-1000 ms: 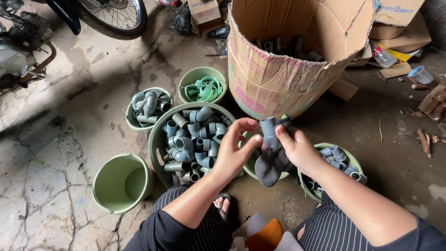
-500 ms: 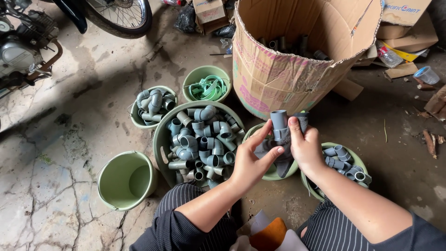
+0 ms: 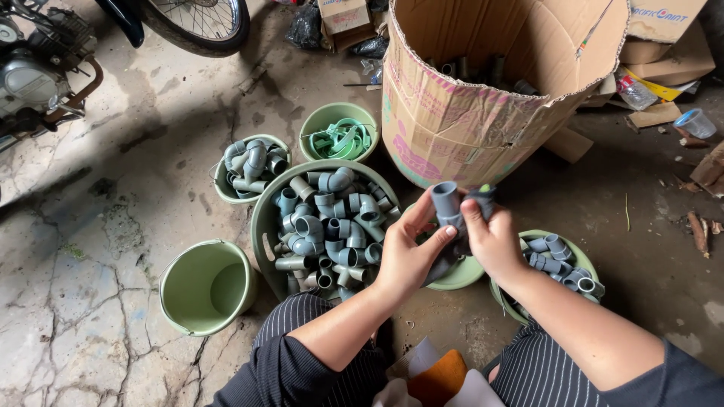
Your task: The person sits on the floor and wipes gray plastic pipe fittings with a cloth. They pick up fittings from a bucket, wipe them, and place them into another bucket, repeating this process throughout the clip.
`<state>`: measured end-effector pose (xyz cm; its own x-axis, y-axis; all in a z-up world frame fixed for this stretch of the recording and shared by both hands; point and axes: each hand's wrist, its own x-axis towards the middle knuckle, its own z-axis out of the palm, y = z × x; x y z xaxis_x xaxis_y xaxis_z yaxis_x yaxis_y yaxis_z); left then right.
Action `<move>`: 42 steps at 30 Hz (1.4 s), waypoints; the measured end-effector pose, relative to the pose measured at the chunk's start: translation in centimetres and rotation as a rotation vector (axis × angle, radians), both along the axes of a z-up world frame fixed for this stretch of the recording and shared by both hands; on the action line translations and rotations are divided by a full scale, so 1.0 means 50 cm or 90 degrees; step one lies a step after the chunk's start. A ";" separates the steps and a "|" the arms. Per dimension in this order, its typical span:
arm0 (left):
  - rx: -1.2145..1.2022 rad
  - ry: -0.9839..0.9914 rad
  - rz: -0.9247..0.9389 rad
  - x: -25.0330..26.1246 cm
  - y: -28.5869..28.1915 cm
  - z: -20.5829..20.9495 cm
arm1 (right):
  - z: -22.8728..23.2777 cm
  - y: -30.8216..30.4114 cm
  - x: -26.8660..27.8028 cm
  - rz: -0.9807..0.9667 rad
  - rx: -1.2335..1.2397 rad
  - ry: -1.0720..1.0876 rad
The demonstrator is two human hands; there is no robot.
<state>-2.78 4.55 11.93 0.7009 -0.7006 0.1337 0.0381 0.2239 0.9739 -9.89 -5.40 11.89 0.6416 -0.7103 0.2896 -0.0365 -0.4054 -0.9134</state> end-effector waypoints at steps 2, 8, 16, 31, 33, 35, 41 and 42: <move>0.000 0.018 -0.005 0.007 -0.002 0.004 | 0.015 -0.001 -0.002 0.056 -0.008 0.015; 0.002 0.039 -0.027 0.020 0.004 0.027 | -0.010 -0.033 -0.012 0.194 -0.019 0.058; 0.024 -0.093 -0.121 0.017 0.018 0.015 | -0.008 -0.036 -0.045 0.189 0.082 0.087; 0.006 -0.291 0.022 -0.003 0.001 -0.010 | 0.005 -0.035 -0.034 0.176 -0.020 0.135; -0.004 -0.339 0.045 -0.004 0.000 -0.012 | -0.003 -0.028 -0.032 0.155 -0.078 0.030; -0.010 -0.344 0.042 -0.008 0.002 -0.009 | 0.001 -0.027 -0.031 0.154 -0.068 0.025; -0.008 -0.340 0.043 0.003 0.000 -0.027 | 0.000 -0.037 -0.037 0.227 0.048 0.045; 0.004 -0.352 0.043 0.008 -0.001 -0.033 | 0.000 -0.036 -0.040 0.253 0.097 0.055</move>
